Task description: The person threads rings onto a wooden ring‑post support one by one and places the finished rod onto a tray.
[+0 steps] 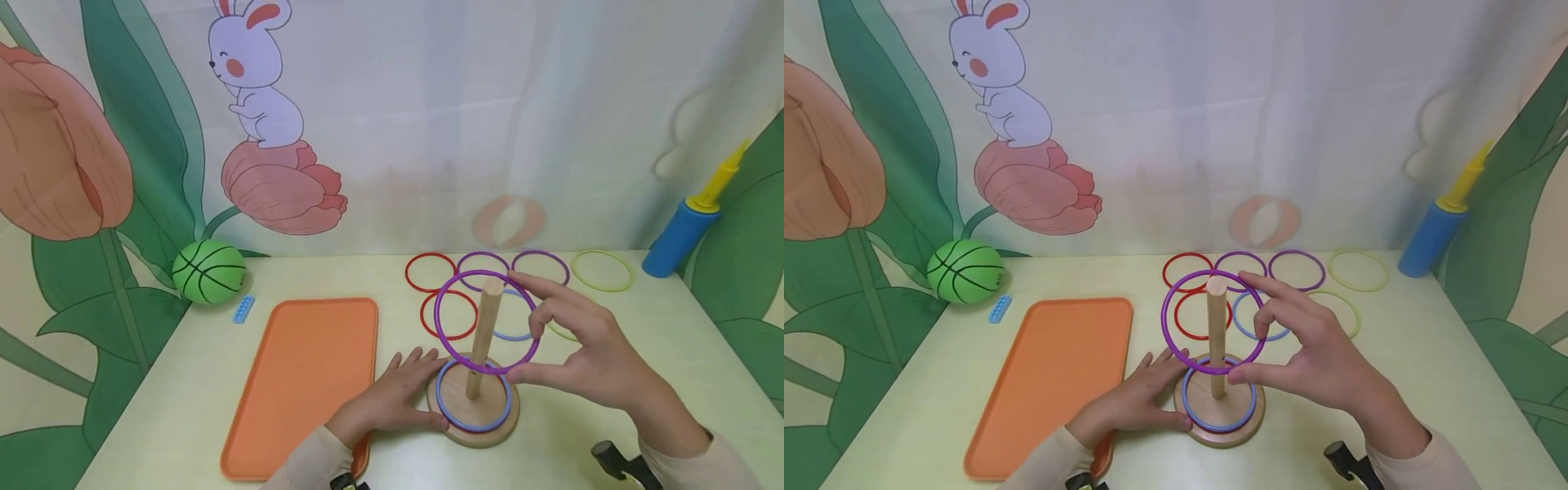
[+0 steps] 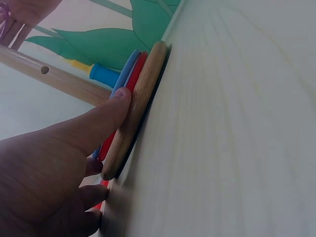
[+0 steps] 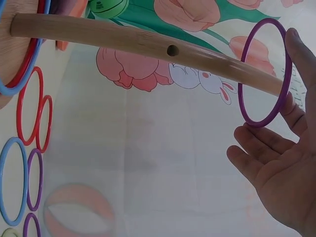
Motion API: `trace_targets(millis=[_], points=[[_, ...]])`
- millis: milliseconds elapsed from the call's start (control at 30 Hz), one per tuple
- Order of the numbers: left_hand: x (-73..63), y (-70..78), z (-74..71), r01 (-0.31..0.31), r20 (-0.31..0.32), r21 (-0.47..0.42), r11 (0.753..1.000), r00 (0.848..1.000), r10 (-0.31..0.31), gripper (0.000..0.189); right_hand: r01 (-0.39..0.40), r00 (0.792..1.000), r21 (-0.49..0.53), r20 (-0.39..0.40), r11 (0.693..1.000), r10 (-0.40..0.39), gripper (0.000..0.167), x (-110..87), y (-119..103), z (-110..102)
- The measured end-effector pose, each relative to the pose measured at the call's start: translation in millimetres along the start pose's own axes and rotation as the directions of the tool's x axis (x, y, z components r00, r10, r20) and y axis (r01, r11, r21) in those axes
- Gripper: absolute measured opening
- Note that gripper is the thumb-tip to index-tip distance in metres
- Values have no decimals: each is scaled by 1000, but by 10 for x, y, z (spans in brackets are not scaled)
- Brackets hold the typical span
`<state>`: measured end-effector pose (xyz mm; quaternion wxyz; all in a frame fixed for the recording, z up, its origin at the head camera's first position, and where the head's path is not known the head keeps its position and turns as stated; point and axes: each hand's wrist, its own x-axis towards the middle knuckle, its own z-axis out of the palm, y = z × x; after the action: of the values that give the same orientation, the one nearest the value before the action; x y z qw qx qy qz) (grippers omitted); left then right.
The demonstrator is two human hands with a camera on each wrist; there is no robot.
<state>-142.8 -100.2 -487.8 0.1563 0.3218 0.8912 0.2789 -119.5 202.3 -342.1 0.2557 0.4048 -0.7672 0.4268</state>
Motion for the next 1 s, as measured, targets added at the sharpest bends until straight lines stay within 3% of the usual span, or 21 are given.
trace_targets(millis=[600,1000], points=[[-6,-5,22,-7,-1,-19,1000,1000,7,100,-18,999,46,48,999,16,46,-219,86,107],[6,-7,11,-9,-5,-13,1000,1000,9,102,-110,988,9,114,994,109,50,-369,90,124]])
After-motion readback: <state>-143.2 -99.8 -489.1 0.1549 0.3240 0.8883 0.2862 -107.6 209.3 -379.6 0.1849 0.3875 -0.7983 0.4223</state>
